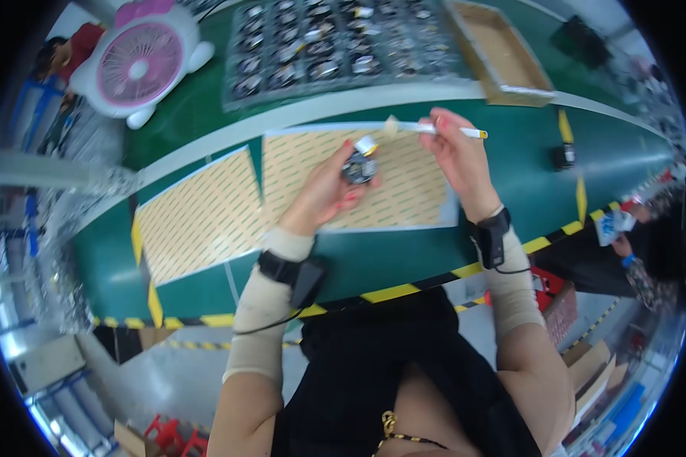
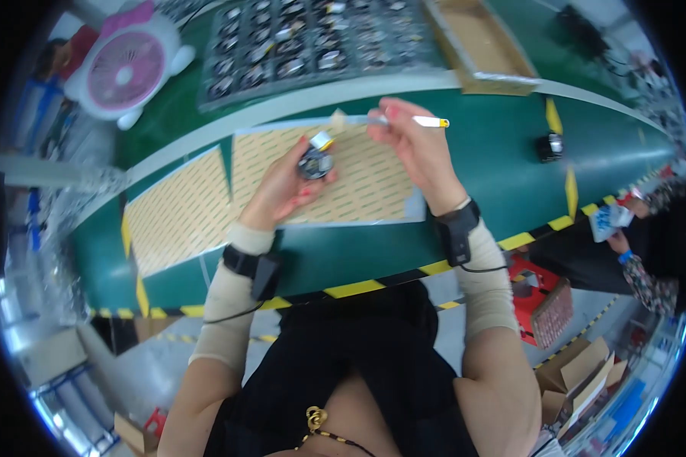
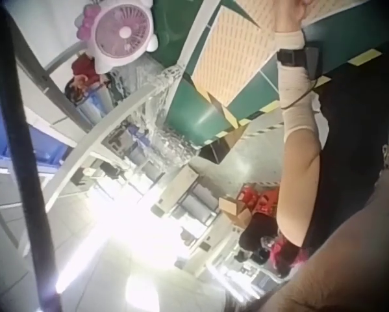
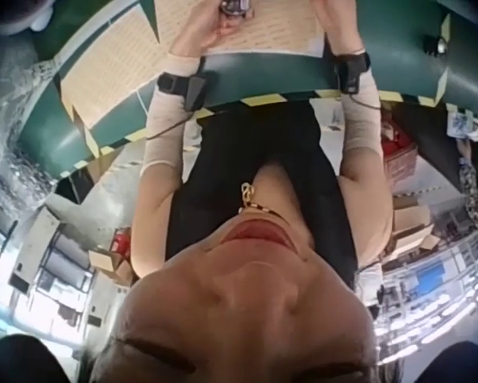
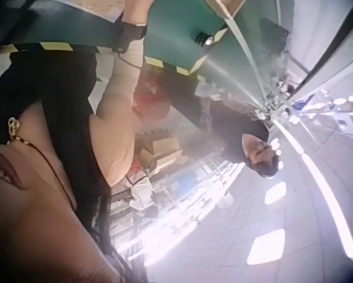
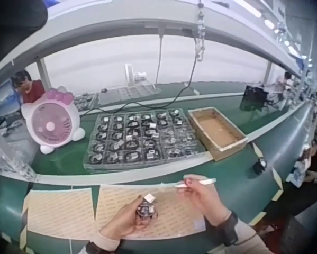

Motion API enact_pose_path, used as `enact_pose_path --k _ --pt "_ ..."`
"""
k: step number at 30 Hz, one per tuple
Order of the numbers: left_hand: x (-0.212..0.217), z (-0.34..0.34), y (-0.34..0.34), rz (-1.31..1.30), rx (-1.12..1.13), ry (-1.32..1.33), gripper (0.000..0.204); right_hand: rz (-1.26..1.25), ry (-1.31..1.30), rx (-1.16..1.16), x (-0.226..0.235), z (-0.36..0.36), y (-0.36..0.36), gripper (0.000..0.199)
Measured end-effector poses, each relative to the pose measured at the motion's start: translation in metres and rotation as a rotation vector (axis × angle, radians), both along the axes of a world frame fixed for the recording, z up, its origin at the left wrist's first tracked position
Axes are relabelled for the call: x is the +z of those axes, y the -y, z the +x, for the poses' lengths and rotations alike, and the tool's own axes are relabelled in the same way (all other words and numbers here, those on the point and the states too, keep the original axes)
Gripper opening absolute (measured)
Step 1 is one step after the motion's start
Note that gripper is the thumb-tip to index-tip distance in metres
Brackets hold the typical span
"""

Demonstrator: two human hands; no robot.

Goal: The person picks up a watch component, applies a small adhesive strip to it using tweezers, and then installs a battery from a tray into the component. They press the battery down by hand and place the assembled unit into a box.

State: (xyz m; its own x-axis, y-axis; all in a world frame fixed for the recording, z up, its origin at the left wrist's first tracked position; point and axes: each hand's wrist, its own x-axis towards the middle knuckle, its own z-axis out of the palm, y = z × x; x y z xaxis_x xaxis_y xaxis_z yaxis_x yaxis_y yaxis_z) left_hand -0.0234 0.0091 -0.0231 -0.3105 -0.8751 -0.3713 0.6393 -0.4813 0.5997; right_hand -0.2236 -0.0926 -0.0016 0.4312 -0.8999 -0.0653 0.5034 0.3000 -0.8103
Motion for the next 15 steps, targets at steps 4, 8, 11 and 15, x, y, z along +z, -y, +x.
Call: enact_pose_path --k 4,8,11,15 --pt "0.003 0.000 -0.002 -0.053 -0.013 0.006 0.048 -0.231 0.207 -0.532 0.013 -0.047 0.074 0.022" --pt "0.008 -0.007 0.000 -0.036 -0.034 0.005 0.049 -0.353 -0.297 -0.791 0.015 -0.093 0.122 0.027" --pt "0.007 -0.008 -0.003 0.015 -0.015 0.052 0.046 -0.582 -1.163 -0.773 0.023 -0.099 0.117 0.029" --pt "0.006 -0.007 -0.005 -0.001 -0.020 0.024 0.049 -0.847 -0.587 -0.774 0.026 -0.086 0.117 0.028"
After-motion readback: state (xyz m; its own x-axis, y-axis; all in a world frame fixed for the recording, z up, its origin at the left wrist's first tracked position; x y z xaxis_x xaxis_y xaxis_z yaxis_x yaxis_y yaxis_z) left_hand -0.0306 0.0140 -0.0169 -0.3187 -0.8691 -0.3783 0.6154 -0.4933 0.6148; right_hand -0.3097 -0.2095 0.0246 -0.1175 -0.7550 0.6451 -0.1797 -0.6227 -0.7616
